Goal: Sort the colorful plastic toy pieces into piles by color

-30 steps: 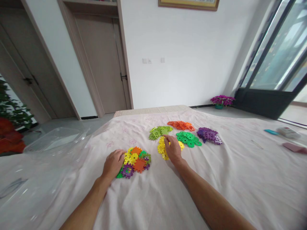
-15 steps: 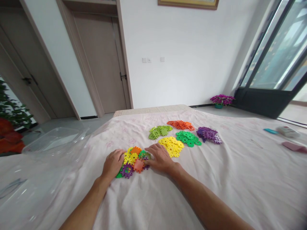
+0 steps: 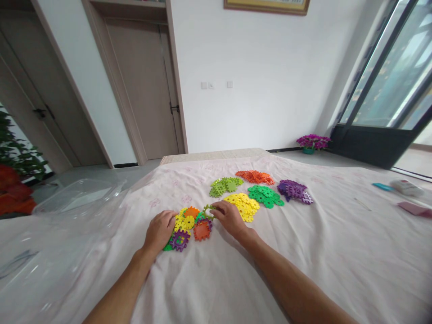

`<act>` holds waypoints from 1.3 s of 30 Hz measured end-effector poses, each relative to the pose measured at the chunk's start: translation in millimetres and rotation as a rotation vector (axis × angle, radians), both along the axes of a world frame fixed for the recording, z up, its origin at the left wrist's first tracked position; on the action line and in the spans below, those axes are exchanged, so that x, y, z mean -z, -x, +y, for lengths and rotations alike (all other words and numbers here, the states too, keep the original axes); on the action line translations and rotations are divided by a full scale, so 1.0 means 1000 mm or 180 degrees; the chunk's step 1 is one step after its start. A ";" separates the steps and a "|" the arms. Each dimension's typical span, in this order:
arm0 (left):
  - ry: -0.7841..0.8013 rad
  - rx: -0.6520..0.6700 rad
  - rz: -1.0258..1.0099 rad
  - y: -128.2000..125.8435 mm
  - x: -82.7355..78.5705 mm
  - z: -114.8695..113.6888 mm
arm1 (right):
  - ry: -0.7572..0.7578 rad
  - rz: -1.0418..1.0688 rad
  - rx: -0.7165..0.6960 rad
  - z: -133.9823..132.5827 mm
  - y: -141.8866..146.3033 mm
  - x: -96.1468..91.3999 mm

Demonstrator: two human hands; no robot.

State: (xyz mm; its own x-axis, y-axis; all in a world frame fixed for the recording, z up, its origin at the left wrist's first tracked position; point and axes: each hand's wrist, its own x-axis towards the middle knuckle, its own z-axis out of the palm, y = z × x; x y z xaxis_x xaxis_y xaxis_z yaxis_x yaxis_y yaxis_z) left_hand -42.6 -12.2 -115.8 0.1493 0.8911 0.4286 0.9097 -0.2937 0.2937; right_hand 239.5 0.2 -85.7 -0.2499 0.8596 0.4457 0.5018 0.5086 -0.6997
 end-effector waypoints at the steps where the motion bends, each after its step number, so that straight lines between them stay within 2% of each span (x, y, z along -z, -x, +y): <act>1: 0.0007 0.0006 0.0006 0.000 0.000 0.000 | 0.0176 0.0273 0.0098 0.001 0.001 0.000; 4: 0.0012 -0.0011 0.0011 0.000 0.000 -0.001 | 0.0766 0.0958 0.0228 0.005 0.002 0.000; 9: 0.0021 -0.0022 0.0011 -0.001 -0.001 0.000 | 0.1355 0.1528 0.0155 0.011 0.003 0.001; 12: 0.0028 -0.0033 0.0014 -0.002 -0.002 -0.001 | 0.1276 0.2143 0.0242 0.016 0.001 0.000; 14: 0.0052 -0.0047 0.0015 -0.002 -0.003 -0.001 | 0.1042 0.2234 0.0405 0.020 -0.002 0.001; 17: 0.0085 -0.0062 0.0017 -0.002 -0.003 -0.001 | 0.1023 0.1859 0.0534 0.021 -0.006 0.003; 20: 0.0079 -0.0047 0.0008 -0.002 -0.003 -0.001 | 0.1007 0.1203 0.0394 0.016 -0.006 0.004; 23: 0.0081 -0.0044 0.0002 -0.002 -0.003 -0.001 | 0.0605 0.0400 0.0134 0.006 0.000 0.000; 27: 0.0055 -0.0040 0.0015 -0.003 -0.003 -0.002 | 0.0472 -0.0507 -0.0426 -0.008 0.007 -0.004; 30: 0.0034 -0.0026 0.0012 -0.003 -0.003 -0.002 | 0.0257 -0.1085 -0.0673 -0.014 0.010 -0.006; 33: 0.0029 -0.0027 0.0012 -0.002 -0.002 -0.001 | 0.0138 -0.1288 -0.0699 -0.016 0.011 -0.007; 39: 0.0011 -0.0005 0.0010 -0.001 0.000 0.000 | 0.0071 -0.1163 -0.0712 -0.016 0.011 -0.004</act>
